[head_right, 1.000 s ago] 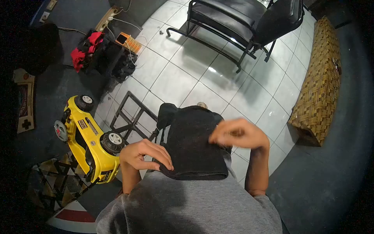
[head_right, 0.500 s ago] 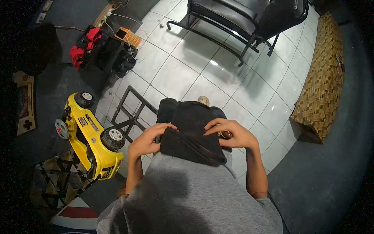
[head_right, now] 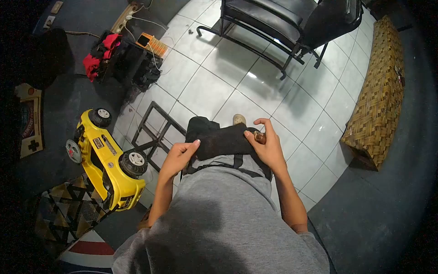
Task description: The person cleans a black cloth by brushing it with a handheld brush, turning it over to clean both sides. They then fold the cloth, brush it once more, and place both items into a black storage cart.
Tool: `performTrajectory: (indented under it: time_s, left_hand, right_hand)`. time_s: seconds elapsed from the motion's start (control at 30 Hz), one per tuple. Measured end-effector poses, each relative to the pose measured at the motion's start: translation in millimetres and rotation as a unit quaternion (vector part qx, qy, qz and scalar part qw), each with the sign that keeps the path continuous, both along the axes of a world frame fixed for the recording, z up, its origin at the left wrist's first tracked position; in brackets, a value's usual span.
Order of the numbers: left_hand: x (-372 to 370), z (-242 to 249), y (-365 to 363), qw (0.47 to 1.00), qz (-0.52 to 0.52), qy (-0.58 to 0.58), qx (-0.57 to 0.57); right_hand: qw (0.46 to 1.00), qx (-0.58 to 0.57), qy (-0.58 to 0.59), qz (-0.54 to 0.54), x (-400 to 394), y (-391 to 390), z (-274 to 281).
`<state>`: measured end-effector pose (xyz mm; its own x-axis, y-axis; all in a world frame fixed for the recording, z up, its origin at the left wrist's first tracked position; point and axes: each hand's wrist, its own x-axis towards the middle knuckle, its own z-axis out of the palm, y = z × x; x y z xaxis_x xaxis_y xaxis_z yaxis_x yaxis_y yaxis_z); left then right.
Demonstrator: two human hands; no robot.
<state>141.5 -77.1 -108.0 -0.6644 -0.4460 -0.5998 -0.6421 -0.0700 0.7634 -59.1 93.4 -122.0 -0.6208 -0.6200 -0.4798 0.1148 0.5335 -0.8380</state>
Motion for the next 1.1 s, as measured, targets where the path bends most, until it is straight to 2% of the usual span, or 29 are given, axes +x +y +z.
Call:
performTrajectory:
  time_s: [0.03, 0.1, 0.13, 0.23, 0.27, 0.3, 0.33, 0.37, 0.4, 0.43, 0.6, 0.67, 0.73, 0.8, 0.83, 0.87, 0.9, 0.97, 1.03, 1.1]
  left_hand:
    - [-2.4, 2.5, 2.3, 0.999, 0.036, -0.016, -0.001]
    - [-6.2, 4.7, 9.6, 0.997, 0.066, -0.020, -0.029]
    - [-7.5, 5.0, 11.7, 0.993, 0.096, -0.023, -0.057]
    - [-7.2, 5.6, 11.3, 0.993, 0.102, 0.017, -0.049]
    - [-6.6, 3.0, 10.8, 0.993, 0.103, 0.017, -0.050]
    - [-6.2, -1.8, 10.3, 0.994, 0.079, 0.024, -0.068]
    - [-6.2, -4.4, 9.7, 0.994, 0.056, 0.031, -0.085]
    - [-7.7, -0.3, 8.5, 0.994, 0.057, 0.032, -0.086]
    - [-9.9, 7.4, 7.2, 0.996, 0.009, 0.023, -0.085]
    - [-11.6, 11.7, 6.4, 0.996, -0.038, 0.013, -0.083]
    - [-11.6, 8.8, 4.7, 0.985, -0.114, -0.029, -0.127]
    - [-7.1, 1.2, 2.9, 0.931, -0.166, 0.071, -0.317]
    - [-10.2, 3.5, -5.1, 0.933, -0.192, 0.077, -0.294]
    - [-23.6, 9.9, -15.1, 0.933, -0.216, 0.086, -0.273]
    - [-37.2, 15.7, -14.2, 0.930, -0.196, 0.138, -0.278]
    - [-50.5, 18.2, -14.1, 0.924, -0.175, 0.190, -0.283]
    - [-63.7, 16.5, -16.3, 0.924, -0.171, 0.188, -0.286]
    - [-84.7, 11.1, -23.8, 0.963, -0.182, 0.168, -0.109]
    - [-92.0, 6.8, -35.1, 0.959, -0.129, 0.224, -0.118]
    - [-88.4, 12.8, -51.6, 0.968, -0.131, 0.199, -0.079]
  right_hand:
    - [1.000, 0.000, 0.000, 0.000, 0.3, 1.1, -2.3]
    - [0.992, -0.028, 0.092, 0.077, 0.1, 4.7, -8.6]
    - [0.992, -0.028, 0.093, 0.077, -0.3, 5.5, -6.6]
    - [0.995, 0.004, 0.049, 0.086, -3.6, 5.5, 7.8]
    - [0.988, 0.023, 0.059, 0.141, -7.0, 5.9, 14.8]
    - [0.977, 0.041, 0.069, 0.197, -9.7, 7.0, 18.0]
    - [0.977, 0.041, 0.069, 0.197, -10.7, 9.8, 13.9]
    - [0.968, -0.008, 0.099, 0.232, -11.4, 13.4, 5.8]
    - [0.954, -0.056, 0.129, 0.266, -12.6, 16.1, -0.2]
    - [0.953, -0.056, 0.131, 0.266, -14.7, 17.3, -3.1]
    - [0.960, -0.035, 0.098, 0.259, -21.5, 12.3, -6.2]
    - [0.956, -0.017, 0.100, 0.276, -28.1, 9.9, -3.5]
    - [0.951, -0.001, 0.099, 0.293, -29.4, 5.2, -1.5]
    - [0.961, -0.037, 0.105, 0.253, -30.2, -3.3, 0.1]
    - [0.960, -0.039, 0.105, 0.256, -30.4, -11.3, 5.0]
    - [0.954, -0.096, 0.120, 0.256, -30.4, -23.2, 13.0]
    - [0.945, -0.153, 0.135, 0.255, -30.5, -35.5, 18.0]
    - [0.941, -0.181, 0.132, 0.254, -33.9, -56.6, 20.0]
    - [0.935, -0.199, 0.182, 0.232, -44.2, -75.0, 32.8]
    - [0.944, -0.167, 0.158, 0.235, -57.6, -81.3, 37.6]
